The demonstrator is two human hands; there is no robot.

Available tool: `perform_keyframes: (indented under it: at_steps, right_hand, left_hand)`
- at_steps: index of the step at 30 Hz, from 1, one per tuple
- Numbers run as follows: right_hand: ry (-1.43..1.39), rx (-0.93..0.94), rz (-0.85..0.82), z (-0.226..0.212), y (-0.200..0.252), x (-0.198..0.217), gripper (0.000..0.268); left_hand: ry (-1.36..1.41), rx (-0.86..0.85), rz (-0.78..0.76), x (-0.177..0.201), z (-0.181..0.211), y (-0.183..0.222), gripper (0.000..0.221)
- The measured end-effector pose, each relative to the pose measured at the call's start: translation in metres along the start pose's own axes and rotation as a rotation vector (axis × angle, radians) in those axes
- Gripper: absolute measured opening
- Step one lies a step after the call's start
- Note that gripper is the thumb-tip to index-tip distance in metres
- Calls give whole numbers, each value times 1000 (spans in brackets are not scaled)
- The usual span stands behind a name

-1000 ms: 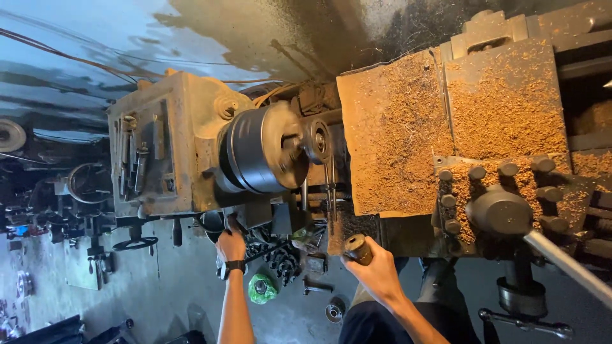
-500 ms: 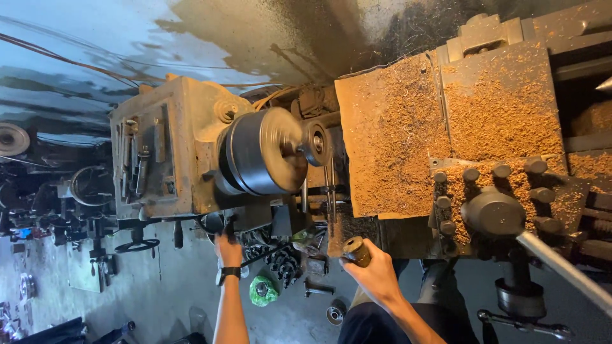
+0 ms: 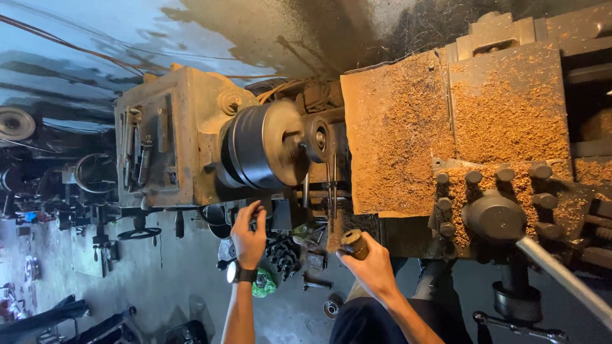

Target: The person uses a lathe and related tools to machine a metal part in a workshop.

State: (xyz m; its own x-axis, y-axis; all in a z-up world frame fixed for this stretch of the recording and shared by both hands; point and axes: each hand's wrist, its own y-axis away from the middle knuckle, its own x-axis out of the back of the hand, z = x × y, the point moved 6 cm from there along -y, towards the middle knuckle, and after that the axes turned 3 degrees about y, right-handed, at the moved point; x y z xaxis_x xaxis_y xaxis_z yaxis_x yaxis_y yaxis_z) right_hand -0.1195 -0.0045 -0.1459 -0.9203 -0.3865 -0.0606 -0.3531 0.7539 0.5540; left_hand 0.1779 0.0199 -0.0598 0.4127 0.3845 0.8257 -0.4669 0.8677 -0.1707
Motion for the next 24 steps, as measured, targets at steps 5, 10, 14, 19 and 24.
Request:
perform_keyframes:
  at_steps: [5, 10, 14, 19, 24]
  right_hand:
    - [-42, 33, 16, 6, -3, 3, 28]
    - [-40, 21, 27, 8, -4, 8, 27]
    - [1, 22, 36, 6, -5, 10, 27]
    - [-17, -2, 7, 0, -3, 10, 29]
    - [-34, 1, -11, -2, -2, 7, 30]
  left_hand:
    - [86, -121, -65, -4, 58, -16, 22]
    - [138, -116, -99, -5, 71, -21, 22]
    - [159, -82, -118, -7, 70, -20, 21]
    - [159, -75, -127, -6, 70, -20, 22]
    - [153, -75, -120, -4, 68, -20, 22]
